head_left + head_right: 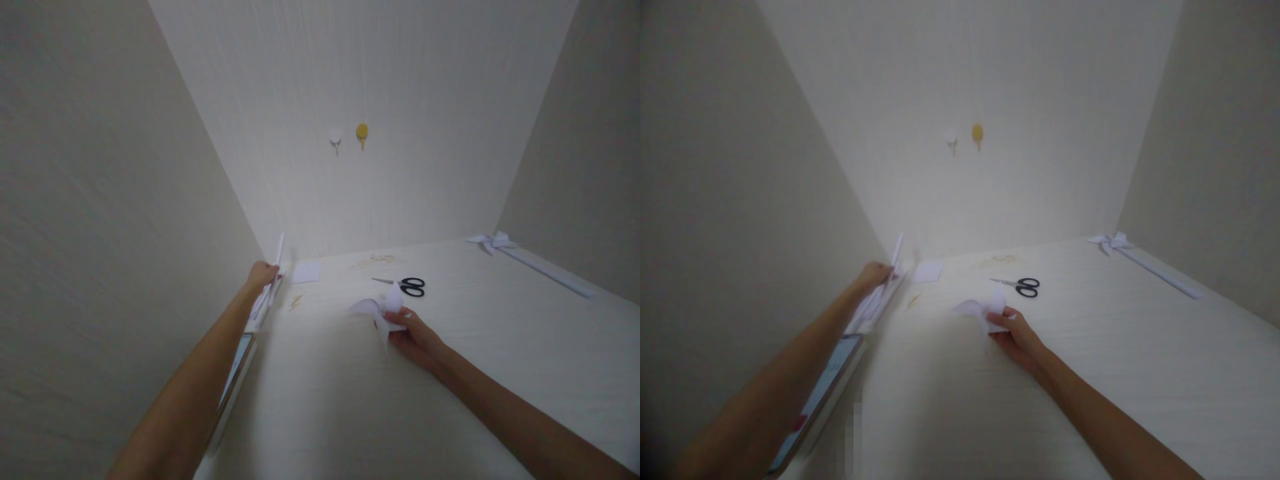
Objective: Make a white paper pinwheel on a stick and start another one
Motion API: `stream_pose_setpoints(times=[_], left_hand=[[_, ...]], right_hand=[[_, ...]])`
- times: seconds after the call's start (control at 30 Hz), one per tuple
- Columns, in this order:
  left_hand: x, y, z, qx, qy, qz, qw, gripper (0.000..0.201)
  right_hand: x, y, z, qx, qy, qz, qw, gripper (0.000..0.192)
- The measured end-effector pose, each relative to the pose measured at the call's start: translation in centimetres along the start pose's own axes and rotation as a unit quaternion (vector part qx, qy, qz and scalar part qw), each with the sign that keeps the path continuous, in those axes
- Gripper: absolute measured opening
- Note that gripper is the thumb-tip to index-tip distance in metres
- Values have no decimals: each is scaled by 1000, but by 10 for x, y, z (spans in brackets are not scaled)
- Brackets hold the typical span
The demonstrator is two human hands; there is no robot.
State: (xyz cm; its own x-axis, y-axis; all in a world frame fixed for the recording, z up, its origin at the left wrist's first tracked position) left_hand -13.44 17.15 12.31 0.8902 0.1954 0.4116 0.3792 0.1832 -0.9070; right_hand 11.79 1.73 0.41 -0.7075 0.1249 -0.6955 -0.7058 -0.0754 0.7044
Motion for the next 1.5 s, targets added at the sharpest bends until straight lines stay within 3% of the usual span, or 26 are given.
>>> stream_pose_setpoints(times=[0.13, 0.17, 0.2, 0.27, 0.3, 0.37, 0.43, 0.57, 0.73, 0.8, 0.93, 1.0, 1.1, 1.3, 1.4, 1.5], left_hand=[[53, 21, -36, -99, 33, -155, 982, 15], [63, 34, -50, -189, 25, -313, 930, 15], [73, 47, -66, -280, 8, -444, 851, 14], [85, 72, -98, -402, -27, -587, 702, 18], [88, 83, -113, -444, -38, -617, 648, 21], [88, 102, -138, -508, -44, -637, 578, 27], [82, 118, -154, -544, -55, -638, 543, 27], [61, 141, -162, -536, -126, -644, 531, 20], [46, 149, -155, -452, -194, -666, 561, 14], [47, 147, -154, -431, -186, -675, 569, 22], [53, 147, -163, -460, -150, -652, 584, 22], [57, 146, -167, -477, -120, -646, 584, 15], [62, 145, -171, -491, -79, -646, 579, 23], [65, 146, -173, -513, -52, -635, 576, 19], [65, 147, -173, -503, -45, -632, 588, 11], [65, 147, -173, -486, -37, -629, 606, 17]], right_hand=[[-6, -11, 2, 51, -28, 38, 998, 12], [-8, -14, 3, 68, -36, 57, 995, 13], [-9, -18, 4, 84, -41, 78, 993, 14], [-12, -25, 5, 119, -48, 116, 985, 16], [-14, -28, 6, 138, -52, 134, 980, 17], [-17, -33, 7, 170, -60, 163, 970, 18], [-20, -36, 9, 190, -62, 184, 962, 17], [-20, -36, 10, 192, -53, 197, 960, 16], [-16, -33, 6, 173, -27, 177, 968, 18], [-14, -32, 5, 168, -21, 169, 971, 19], [-13, -31, 4, 162, -15, 159, 974, 19], [-13, -31, 5, 157, -21, 156, 975, 19], [-13, -33, 7, 152, -32, 154, 976, 18], [-11, -33, 7, 147, -23, 158, 976, 16], [-11, -32, 7, 134, -19, 154, 979, 17], [-11, -29, 6, 119, -27, 149, 981, 18]])
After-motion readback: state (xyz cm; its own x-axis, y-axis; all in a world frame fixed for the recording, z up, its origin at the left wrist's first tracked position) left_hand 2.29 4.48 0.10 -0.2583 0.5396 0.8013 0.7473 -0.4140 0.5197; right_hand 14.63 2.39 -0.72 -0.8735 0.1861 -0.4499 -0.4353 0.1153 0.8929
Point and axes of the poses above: each hand's wrist, its own z-axis towards the middle knuckle, its own y-axis out of the palm, x = y × z, the point moved 6 cm from there along z, towards the middle knuckle, and after that the axes turned 13 degrees about -y, right-handed, at the moved point
